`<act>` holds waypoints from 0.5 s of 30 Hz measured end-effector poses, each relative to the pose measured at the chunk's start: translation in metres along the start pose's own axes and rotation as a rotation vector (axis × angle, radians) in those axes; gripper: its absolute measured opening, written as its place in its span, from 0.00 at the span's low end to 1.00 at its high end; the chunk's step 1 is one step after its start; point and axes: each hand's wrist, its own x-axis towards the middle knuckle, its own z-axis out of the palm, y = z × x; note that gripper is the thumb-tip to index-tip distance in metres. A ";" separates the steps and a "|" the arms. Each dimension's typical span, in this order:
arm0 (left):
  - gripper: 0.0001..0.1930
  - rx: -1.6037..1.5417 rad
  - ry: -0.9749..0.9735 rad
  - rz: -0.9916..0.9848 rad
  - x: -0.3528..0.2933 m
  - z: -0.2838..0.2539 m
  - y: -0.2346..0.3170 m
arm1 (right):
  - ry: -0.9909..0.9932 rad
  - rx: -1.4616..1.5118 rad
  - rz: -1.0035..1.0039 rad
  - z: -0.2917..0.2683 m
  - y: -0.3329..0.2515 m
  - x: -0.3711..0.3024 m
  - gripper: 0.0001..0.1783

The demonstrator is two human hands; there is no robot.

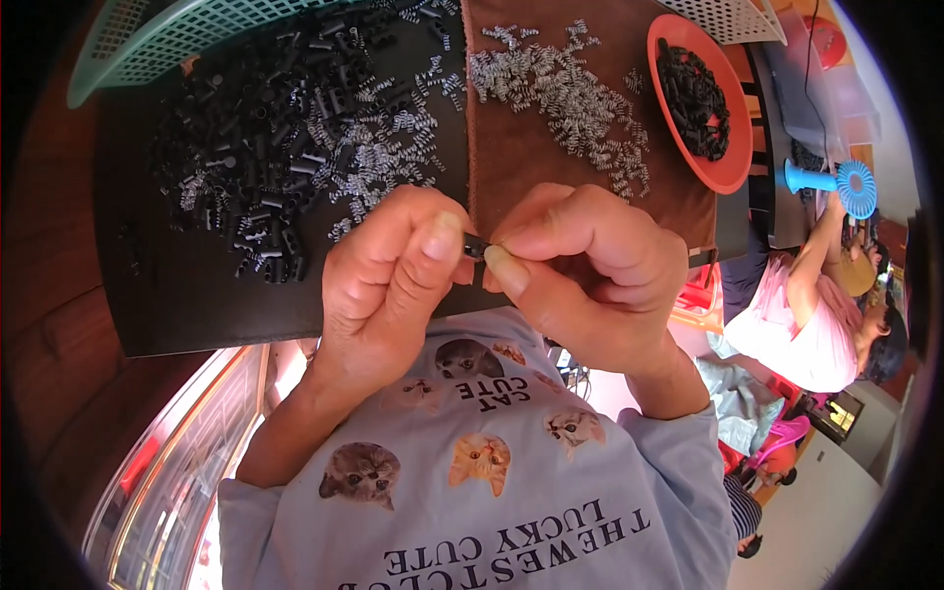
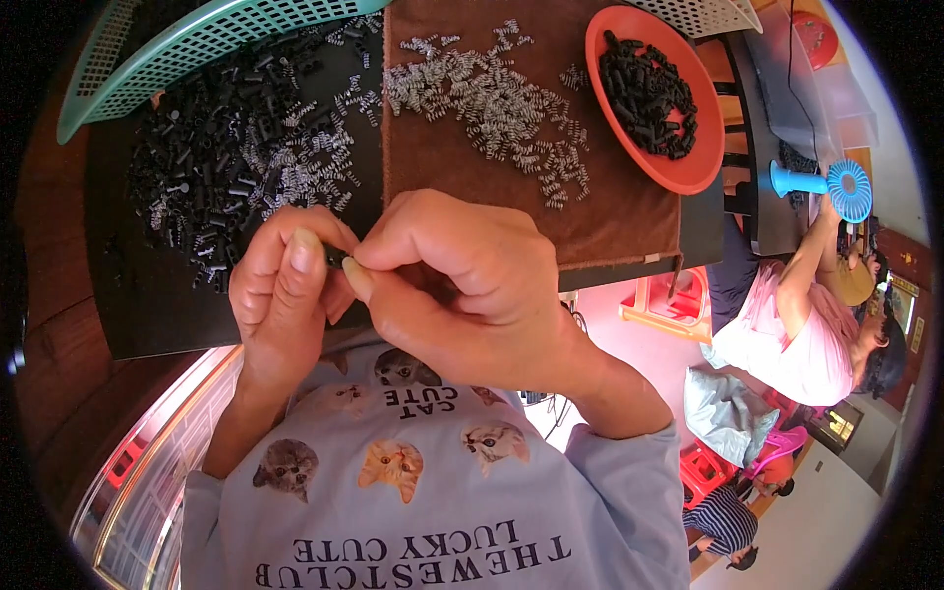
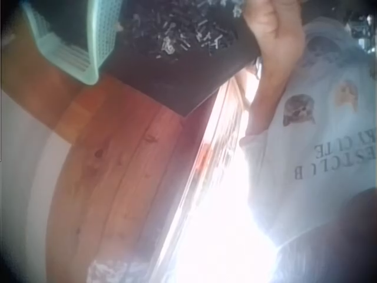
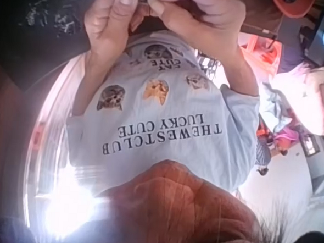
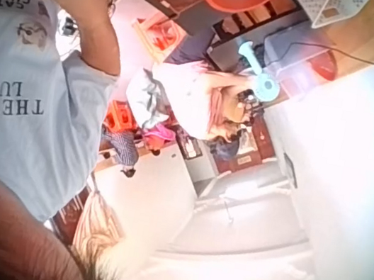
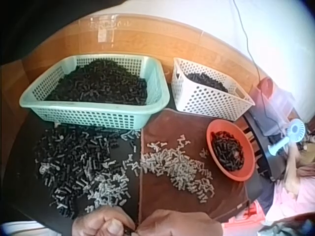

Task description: The person assembles plastic cord locks by inserting small metal springs into the toggle pieces by hand, places the assembled cord locks into a dish, and gathers more plastic pieces from a basket onto the table.

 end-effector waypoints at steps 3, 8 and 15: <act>0.14 0.209 -0.026 0.207 0.003 -0.002 -0.004 | 0.003 -0.004 -0.007 0.001 0.002 -0.001 0.07; 0.15 -0.248 -0.019 -0.139 -0.002 0.002 0.002 | -0.089 -0.032 -0.068 -0.009 0.004 0.001 0.09; 0.20 -0.563 -0.168 -0.227 -0.005 -0.003 -0.012 | -0.354 -0.276 -0.221 -0.023 0.001 0.024 0.24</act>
